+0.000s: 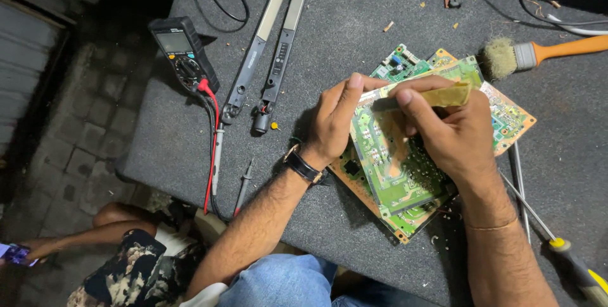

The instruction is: Cleaning and scraping a circuit board using a small tool and sandpaper at a repair bench

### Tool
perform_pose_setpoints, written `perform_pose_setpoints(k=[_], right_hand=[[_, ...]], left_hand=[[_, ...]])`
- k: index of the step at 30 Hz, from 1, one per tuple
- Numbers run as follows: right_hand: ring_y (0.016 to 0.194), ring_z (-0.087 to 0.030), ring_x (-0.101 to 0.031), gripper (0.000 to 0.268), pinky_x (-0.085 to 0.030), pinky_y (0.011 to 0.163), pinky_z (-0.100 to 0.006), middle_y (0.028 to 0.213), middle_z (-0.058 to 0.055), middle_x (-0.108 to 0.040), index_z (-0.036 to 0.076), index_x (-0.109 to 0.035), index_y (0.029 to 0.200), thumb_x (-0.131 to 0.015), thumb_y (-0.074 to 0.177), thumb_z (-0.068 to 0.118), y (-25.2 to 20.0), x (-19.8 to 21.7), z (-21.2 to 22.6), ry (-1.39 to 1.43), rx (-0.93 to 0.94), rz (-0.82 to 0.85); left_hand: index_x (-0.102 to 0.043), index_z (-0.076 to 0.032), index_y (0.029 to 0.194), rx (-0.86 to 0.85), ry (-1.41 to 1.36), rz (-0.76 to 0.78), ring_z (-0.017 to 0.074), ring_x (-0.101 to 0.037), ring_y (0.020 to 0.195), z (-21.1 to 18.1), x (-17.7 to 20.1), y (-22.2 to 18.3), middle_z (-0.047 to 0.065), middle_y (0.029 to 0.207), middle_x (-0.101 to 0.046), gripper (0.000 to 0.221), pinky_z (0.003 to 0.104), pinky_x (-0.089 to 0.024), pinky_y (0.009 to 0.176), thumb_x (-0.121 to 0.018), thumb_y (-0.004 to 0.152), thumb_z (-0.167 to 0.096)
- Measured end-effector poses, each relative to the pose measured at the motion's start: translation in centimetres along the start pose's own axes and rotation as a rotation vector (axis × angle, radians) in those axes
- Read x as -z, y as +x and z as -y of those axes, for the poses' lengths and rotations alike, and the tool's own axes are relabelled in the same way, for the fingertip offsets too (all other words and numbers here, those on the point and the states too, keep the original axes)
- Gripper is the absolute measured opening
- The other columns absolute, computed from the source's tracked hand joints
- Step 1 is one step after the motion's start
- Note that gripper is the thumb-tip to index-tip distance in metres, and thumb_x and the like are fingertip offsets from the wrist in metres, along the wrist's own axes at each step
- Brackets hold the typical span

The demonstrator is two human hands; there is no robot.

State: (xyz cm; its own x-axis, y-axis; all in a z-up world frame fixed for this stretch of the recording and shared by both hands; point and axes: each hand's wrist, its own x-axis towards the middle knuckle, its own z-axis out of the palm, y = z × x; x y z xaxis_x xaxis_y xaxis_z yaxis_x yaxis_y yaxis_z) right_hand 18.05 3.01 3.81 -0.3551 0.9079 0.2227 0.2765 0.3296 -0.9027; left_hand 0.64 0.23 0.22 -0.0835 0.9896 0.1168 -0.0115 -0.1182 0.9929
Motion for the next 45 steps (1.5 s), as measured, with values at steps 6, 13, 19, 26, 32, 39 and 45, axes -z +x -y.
perform_pose_setpoints(k=[6,13,19,26,32,39,45], right_hand=[[0.059,-0.011,-0.060,0.018,-0.046,0.058,-0.022,0.076,-0.005,-0.068,0.002,-0.073,0.098,-0.063,0.108,0.014,-0.1,-0.1,-0.2,-0.006,-0.023,-0.004],[0.059,-0.011,-0.060,0.018,-0.047,0.059,-0.023,0.077,-0.004,-0.069,0.002,-0.073,0.100,-0.063,0.107,0.015,0.0,0.1,-0.1,-0.025,0.003,0.042],[0.058,-0.010,-0.058,0.019,-0.045,0.059,-0.023,0.068,-0.003,-0.064,0.004,-0.073,0.099,-0.062,0.108,0.018,-0.2,0.1,-0.1,-0.012,-0.020,0.049],[0.058,-0.008,-0.059,0.018,-0.045,0.057,-0.022,0.070,-0.002,-0.066,0.005,-0.074,0.098,-0.064,0.107,0.018,-0.1,-0.2,0.2,-0.040,-0.041,0.022],[0.055,-0.007,-0.054,0.018,-0.041,0.053,-0.022,0.062,0.000,-0.062,0.007,-0.074,0.098,-0.064,0.105,0.020,-0.1,-0.1,0.0,-0.016,-0.029,0.072],[0.055,-0.013,-0.059,0.014,-0.047,0.056,-0.025,0.066,-0.008,-0.066,-0.001,-0.075,0.102,-0.066,0.106,0.010,0.1,-0.2,-0.4,0.055,0.048,-0.013],[0.055,-0.016,-0.060,0.010,-0.051,0.058,-0.029,0.061,-0.014,-0.064,-0.005,-0.076,0.104,-0.067,0.105,0.001,0.2,-0.4,-0.7,0.154,0.115,-0.046]], left_hand=[[-0.072,-0.003,0.109,0.006,-0.006,-0.005,0.0188,-0.070,0.097,0.3,-0.1,0.0,0.012,0.103,-0.076,0.061,0.030,-0.054,0.086,-0.031,0.104,-0.049],[-0.072,-0.004,0.109,-0.025,0.044,-0.019,0.0197,-0.069,0.101,0.2,0.0,0.0,0.012,0.105,-0.076,0.063,0.031,-0.052,0.091,-0.030,0.104,-0.050],[-0.073,-0.003,0.108,-0.023,0.026,-0.024,0.0194,-0.070,0.100,0.9,0.0,0.1,0.012,0.106,-0.076,0.064,0.030,-0.053,0.089,-0.031,0.103,-0.051],[-0.073,-0.005,0.108,-0.017,-0.003,-0.026,0.0184,-0.070,0.094,0.6,-0.1,0.0,0.011,0.101,-0.076,0.061,0.030,-0.054,0.084,-0.032,0.104,-0.049],[-0.074,-0.005,0.106,-0.021,0.005,-0.044,0.0174,-0.069,0.095,1.1,-0.2,0.1,0.010,0.102,-0.077,0.061,0.029,-0.053,0.085,-0.033,0.104,-0.050],[-0.073,-0.003,0.112,-0.060,-0.025,-0.011,0.0269,-0.068,0.106,1.6,0.0,0.1,0.016,0.107,-0.074,0.060,0.039,-0.050,0.097,-0.032,0.108,-0.047],[-0.072,-0.001,0.116,-0.112,-0.080,0.001,0.0368,-0.066,0.114,2.6,0.2,0.0,0.024,0.110,-0.071,0.060,0.049,-0.046,0.107,-0.032,0.112,-0.046]])
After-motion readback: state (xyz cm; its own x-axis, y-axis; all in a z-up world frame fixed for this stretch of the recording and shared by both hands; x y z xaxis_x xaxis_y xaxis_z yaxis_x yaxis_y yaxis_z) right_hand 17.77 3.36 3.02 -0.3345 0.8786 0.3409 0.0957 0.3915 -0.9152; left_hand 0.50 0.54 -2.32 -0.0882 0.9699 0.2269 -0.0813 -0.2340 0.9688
